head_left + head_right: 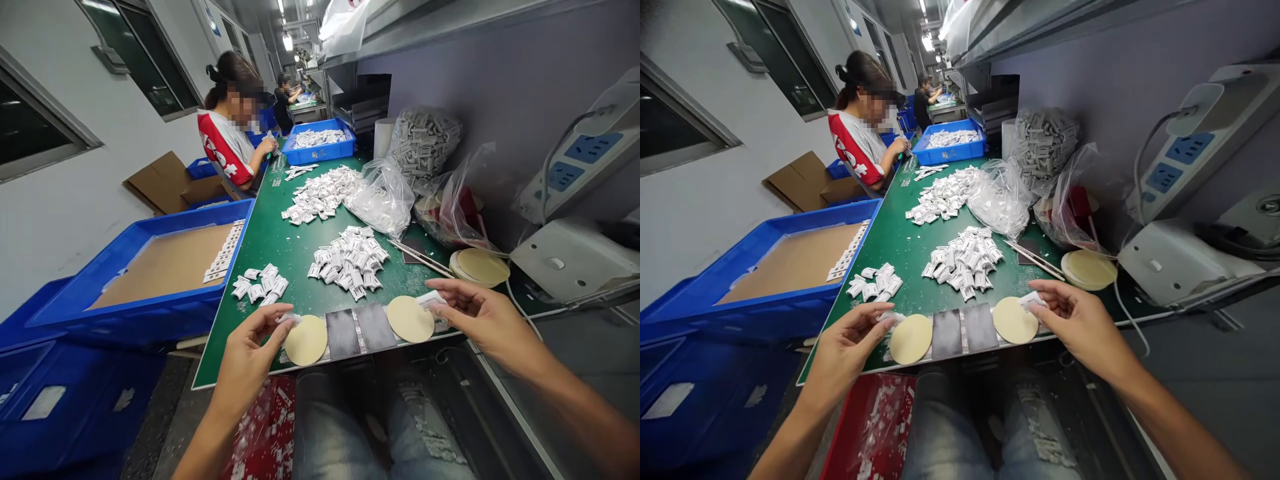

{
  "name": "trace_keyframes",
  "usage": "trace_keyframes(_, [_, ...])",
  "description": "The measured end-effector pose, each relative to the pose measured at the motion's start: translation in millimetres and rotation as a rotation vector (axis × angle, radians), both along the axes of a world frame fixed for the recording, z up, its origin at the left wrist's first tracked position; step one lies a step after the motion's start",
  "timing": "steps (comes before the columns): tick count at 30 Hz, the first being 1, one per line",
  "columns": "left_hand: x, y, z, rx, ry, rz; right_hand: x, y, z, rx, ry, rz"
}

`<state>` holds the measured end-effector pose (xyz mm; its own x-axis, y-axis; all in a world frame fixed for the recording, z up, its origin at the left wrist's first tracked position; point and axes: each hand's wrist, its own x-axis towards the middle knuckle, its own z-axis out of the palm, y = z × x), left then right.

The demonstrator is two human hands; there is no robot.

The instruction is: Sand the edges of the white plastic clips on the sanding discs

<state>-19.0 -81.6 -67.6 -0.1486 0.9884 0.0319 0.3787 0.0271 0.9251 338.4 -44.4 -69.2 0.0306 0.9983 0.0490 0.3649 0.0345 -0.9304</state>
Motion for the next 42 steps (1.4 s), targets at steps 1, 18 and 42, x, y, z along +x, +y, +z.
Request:
trace_keyframes(1, [0.3,1.1,-0.3,-0.010,0.006,-0.007,-0.8,0.3,0.5,-0.021,-0.003,0.013])
trace_keyframes(18, [-15.2,39.1,10.2,-0.286,0.355,-0.287,4.8,43.5,13.6,-0.095,-0.393,0.410])
trace_keyframes(42, [-4.3,4.8,30.4,-0.209,0.371,-0.384,-7.9,15.2,19.3,-0.178,-0.356,0.633])
